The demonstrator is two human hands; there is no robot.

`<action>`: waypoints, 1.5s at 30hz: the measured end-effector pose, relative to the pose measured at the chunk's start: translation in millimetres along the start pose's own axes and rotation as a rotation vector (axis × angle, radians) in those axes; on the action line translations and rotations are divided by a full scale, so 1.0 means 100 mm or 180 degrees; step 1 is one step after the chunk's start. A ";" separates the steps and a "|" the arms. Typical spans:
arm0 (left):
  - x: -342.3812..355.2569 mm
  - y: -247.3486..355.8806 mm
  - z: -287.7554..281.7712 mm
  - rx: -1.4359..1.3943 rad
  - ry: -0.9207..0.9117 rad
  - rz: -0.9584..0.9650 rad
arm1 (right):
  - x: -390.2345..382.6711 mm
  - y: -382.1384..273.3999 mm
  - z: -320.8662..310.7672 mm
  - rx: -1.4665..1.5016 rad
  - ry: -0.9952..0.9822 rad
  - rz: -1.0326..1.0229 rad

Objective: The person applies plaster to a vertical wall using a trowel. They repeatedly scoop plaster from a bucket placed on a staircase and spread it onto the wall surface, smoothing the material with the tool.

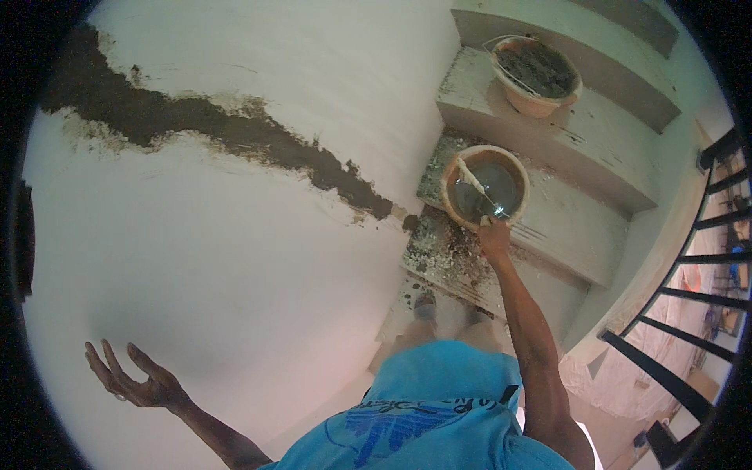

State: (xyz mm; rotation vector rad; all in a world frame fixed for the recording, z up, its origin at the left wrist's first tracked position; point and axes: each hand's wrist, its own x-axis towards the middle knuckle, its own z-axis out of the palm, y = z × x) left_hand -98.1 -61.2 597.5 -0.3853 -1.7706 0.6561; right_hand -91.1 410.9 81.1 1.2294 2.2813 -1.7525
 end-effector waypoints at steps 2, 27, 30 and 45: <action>-0.02 -0.04 0.14 -0.0097 0.0121 -0.0043 | 0.02 0.08 0.02 0.0132 0.0246 -0.0155; -0.16 -0.03 0.40 -0.0080 -0.0083 -0.0294 | -1.33 -0.24 -0.54 0.0956 -0.0573 -0.0257; -0.11 0.00 0.40 -0.0090 -0.0057 -0.0301 | -1.70 -0.28 -0.57 0.1252 -0.0831 -0.0349; -0.14 -0.04 0.47 -0.0314 0.0109 -0.0272 | -1.37 -1.65 0.46 0.0170 -0.0264 -0.2472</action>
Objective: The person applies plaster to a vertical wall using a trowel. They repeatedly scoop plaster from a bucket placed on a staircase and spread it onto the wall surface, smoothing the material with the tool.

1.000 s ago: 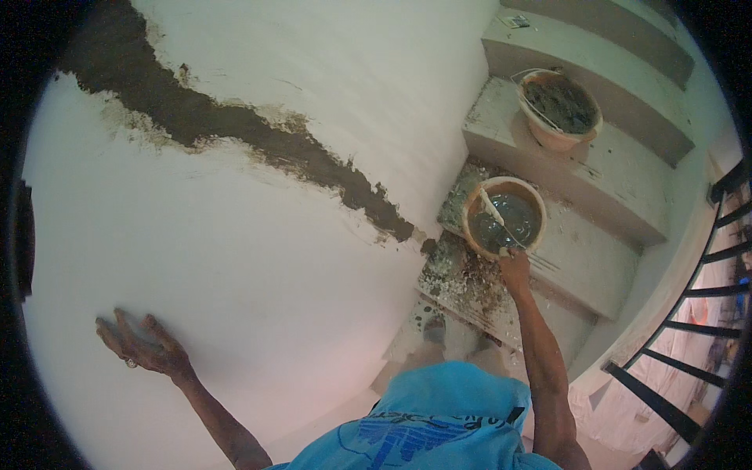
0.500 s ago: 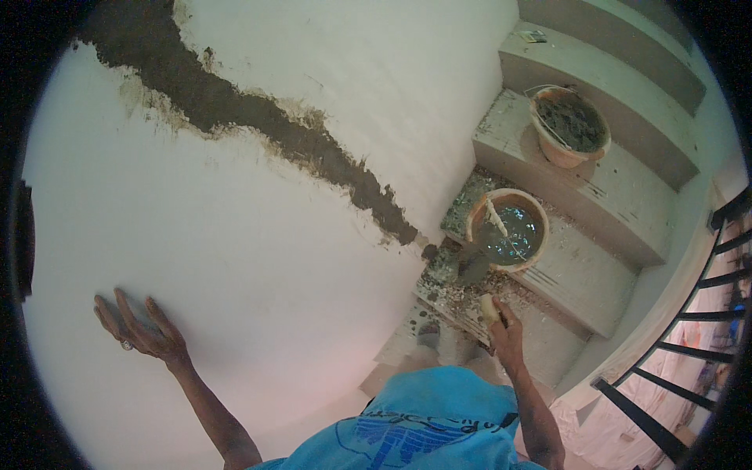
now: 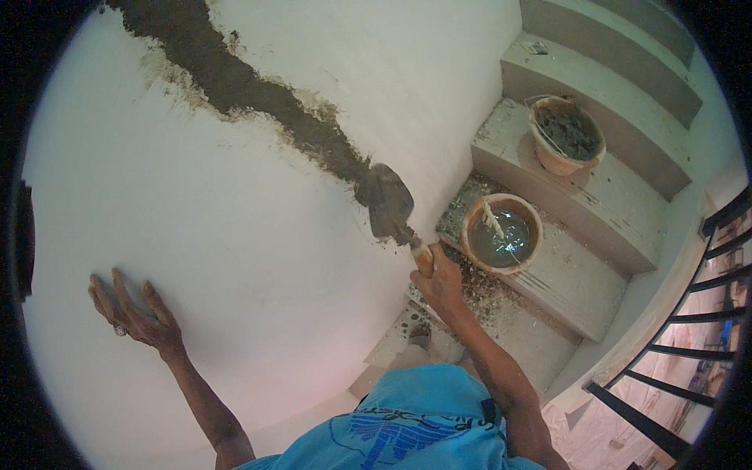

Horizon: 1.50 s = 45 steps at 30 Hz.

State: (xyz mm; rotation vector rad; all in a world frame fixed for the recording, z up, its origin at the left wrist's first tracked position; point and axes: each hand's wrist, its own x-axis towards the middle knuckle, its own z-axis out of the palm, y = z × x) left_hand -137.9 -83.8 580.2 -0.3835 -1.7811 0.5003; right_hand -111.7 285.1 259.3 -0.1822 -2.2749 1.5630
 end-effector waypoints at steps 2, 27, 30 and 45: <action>-0.01 0.00 0.00 0.0042 -0.0002 -0.0030 | 0.16 0.04 0.18 -0.0014 0.0016 -0.0082; -0.05 -0.05 0.02 0.0149 -0.0017 0.0011 | 0.60 0.23 0.76 -0.0661 0.0044 -0.0208; -0.05 -0.08 0.02 0.0165 -0.0004 0.0046 | 0.55 0.15 0.70 -0.0489 -0.0048 -0.0197; -0.03 -0.03 -0.01 0.0059 -0.0012 -0.0053 | -0.09 0.59 0.59 -0.0614 -0.0595 -0.0071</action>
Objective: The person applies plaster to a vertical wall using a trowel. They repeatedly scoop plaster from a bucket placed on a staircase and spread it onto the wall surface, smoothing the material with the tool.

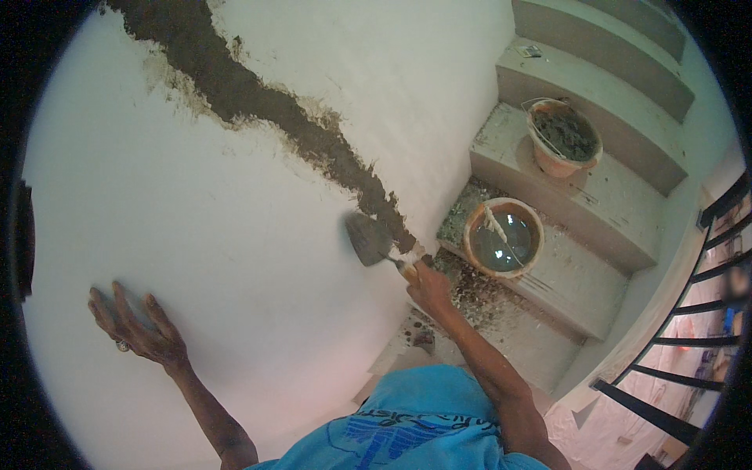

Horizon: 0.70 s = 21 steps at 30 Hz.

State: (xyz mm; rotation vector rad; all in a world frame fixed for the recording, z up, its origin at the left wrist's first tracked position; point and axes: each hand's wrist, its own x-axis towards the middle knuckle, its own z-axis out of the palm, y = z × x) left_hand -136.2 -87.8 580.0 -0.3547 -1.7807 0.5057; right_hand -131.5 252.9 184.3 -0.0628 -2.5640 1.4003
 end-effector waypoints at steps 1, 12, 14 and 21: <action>0.01 -0.01 0.00 -0.0042 0.0030 -0.0009 | -0.15 0.07 -0.03 -0.0067 -0.0011 0.0046; -0.03 1.05 0.01 -0.1032 -0.1223 0.0513 | -1.47 0.51 -0.94 -0.0012 0.0045 0.1017; 0.06 1.45 0.09 -0.1480 -0.1595 0.0964 | -1.66 0.57 -0.97 0.0042 0.0092 0.1073; 0.40 2.09 0.87 -0.0644 -0.1369 0.2188 | -2.18 0.76 -1.15 0.0052 0.0370 0.1675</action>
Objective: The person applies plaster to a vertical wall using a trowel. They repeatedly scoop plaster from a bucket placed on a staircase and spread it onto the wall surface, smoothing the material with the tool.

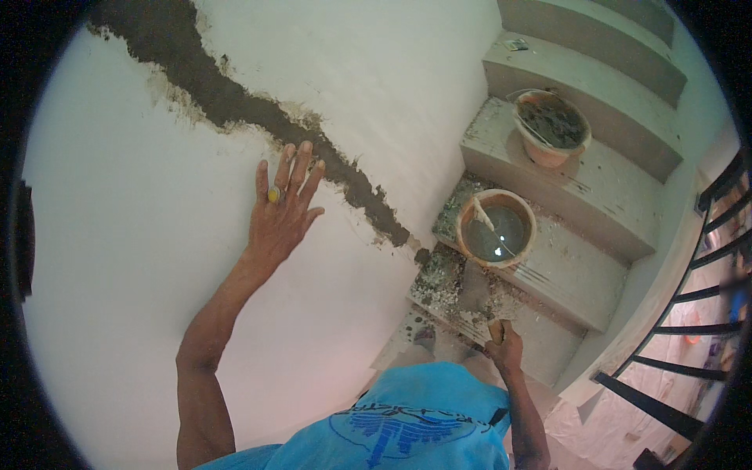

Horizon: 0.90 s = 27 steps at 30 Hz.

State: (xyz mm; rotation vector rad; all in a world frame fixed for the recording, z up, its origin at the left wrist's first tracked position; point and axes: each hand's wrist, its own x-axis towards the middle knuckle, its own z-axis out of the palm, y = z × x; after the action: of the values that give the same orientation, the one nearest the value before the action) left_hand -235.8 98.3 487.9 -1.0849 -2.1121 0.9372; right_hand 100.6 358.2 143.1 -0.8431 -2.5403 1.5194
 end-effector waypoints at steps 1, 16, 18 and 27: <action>0.06 -0.04 0.03 0.0156 0.0023 0.0057 | -0.04 0.08 0.00 0.0021 0.0072 0.0002; 0.30 -0.19 0.10 0.0885 -0.0139 0.0267 | -0.13 0.36 -0.12 0.0231 0.0332 0.0030; 0.32 -0.19 0.11 0.0966 -0.0150 0.0324 | -0.14 0.36 -0.15 0.0304 0.0375 0.0023; 0.39 -0.18 0.16 0.0531 0.0070 0.0553 | -0.38 0.70 -0.21 0.0126 0.0780 0.0651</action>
State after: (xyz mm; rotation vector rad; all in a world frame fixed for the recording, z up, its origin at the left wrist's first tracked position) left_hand -275.4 118.6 499.7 -1.2000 -1.9066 1.1557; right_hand 169.0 381.6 104.2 -1.2325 -2.3016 1.4090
